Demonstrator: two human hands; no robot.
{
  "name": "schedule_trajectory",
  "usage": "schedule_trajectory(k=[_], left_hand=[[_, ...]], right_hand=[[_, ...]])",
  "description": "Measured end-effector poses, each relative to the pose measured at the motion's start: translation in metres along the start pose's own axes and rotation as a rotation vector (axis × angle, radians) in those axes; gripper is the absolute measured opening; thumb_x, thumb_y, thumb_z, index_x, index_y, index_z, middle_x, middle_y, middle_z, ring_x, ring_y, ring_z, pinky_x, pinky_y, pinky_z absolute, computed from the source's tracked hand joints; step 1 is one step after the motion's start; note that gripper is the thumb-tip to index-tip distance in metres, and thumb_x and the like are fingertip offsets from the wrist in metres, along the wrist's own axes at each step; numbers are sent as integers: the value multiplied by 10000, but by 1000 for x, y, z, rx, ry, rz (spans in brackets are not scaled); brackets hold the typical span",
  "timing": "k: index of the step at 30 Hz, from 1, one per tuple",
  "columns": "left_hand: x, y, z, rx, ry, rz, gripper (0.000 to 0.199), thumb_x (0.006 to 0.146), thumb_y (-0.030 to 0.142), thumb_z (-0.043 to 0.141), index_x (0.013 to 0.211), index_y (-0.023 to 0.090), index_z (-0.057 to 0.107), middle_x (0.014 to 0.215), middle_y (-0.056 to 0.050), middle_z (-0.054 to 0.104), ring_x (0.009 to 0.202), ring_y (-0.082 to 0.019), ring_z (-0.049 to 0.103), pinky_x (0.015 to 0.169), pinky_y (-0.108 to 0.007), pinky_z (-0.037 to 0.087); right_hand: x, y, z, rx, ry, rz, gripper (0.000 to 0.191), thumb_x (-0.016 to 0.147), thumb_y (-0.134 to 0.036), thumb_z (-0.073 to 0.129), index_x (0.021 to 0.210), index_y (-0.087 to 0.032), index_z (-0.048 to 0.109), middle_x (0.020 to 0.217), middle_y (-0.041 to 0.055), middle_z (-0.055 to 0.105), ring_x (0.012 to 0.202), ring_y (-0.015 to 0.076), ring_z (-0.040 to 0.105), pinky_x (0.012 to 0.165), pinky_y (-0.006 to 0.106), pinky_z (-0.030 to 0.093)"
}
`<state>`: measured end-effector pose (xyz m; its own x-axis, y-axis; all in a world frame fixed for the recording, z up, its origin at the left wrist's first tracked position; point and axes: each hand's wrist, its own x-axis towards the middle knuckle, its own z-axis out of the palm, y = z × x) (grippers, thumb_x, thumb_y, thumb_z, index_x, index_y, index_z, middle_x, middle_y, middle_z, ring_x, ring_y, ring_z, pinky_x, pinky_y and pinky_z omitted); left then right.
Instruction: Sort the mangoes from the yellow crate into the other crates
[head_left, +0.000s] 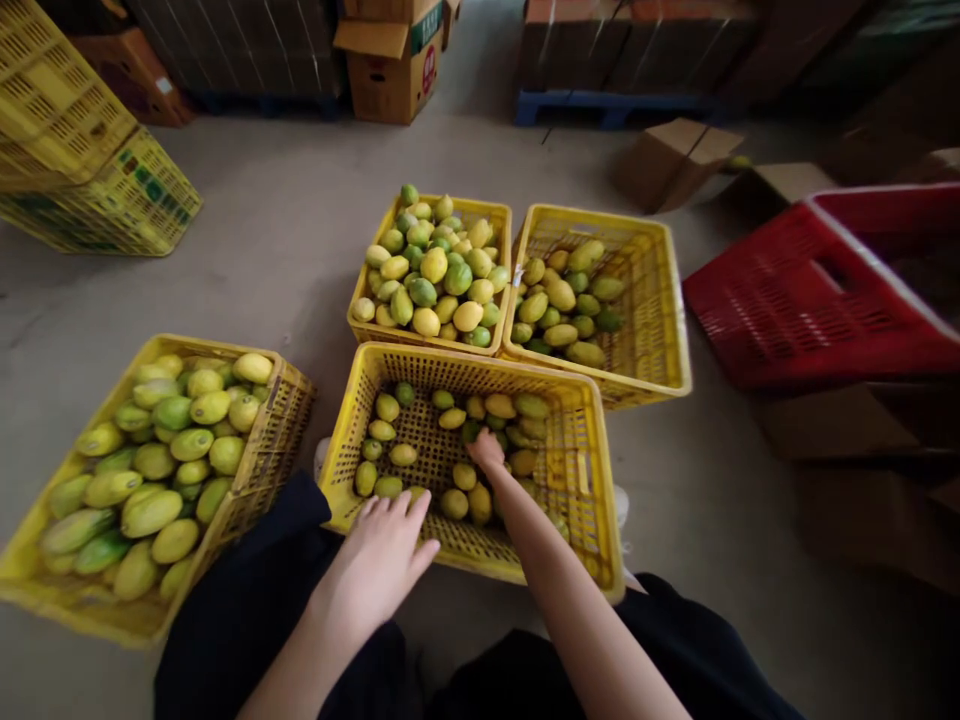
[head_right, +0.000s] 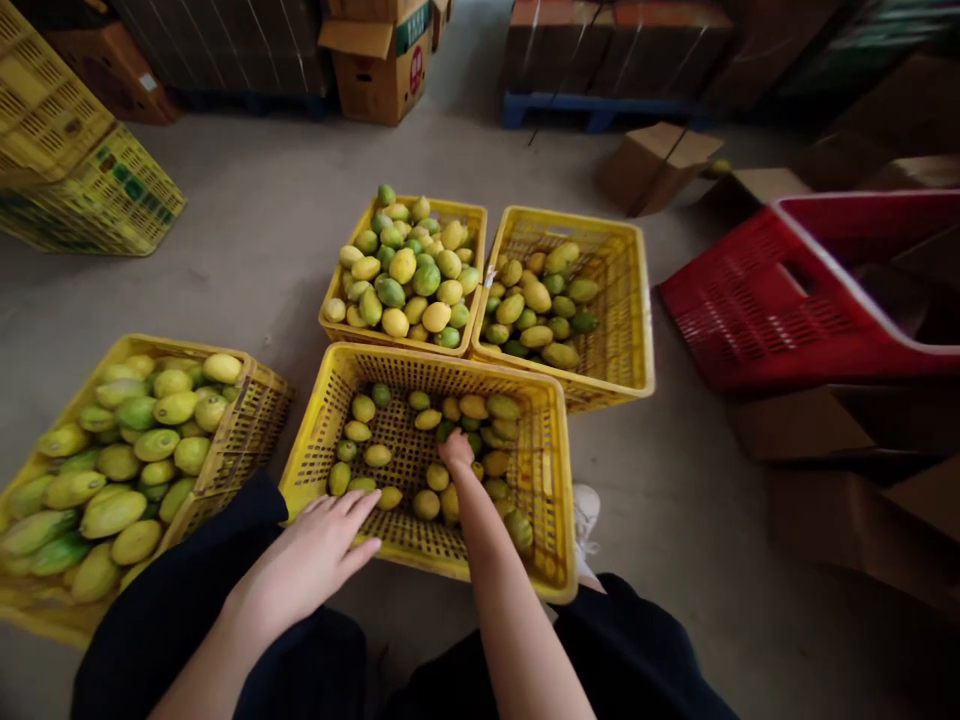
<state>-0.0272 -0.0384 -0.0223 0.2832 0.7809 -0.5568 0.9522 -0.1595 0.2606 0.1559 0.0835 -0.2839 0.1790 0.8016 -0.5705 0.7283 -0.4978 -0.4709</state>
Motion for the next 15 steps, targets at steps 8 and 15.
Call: schedule_trajectory(k=[8, 15], left_hand=[[8, -4, -8, 1, -98, -101, 529, 943, 354, 404, 1438, 168, 391, 1411, -133, 481, 1252, -305, 498, 1059, -473, 384], [-2, -14, -8, -37, 9, -50, 526, 943, 360, 404, 1410, 118, 429, 1350, -160, 535, 1194, -306, 541, 1054, -453, 382]], right_hand=[[21, -16, 19, -144, -69, 135, 449, 823, -256, 649, 1201, -49, 522, 1271, 263, 519, 1196, 349, 509, 988, 481, 406], [-25, -15, -27, 133, -135, 67, 215, 623, -252, 771, 693, -167, 586, 795, 115, 640, 971, 343, 621, 761, 407, 515]])
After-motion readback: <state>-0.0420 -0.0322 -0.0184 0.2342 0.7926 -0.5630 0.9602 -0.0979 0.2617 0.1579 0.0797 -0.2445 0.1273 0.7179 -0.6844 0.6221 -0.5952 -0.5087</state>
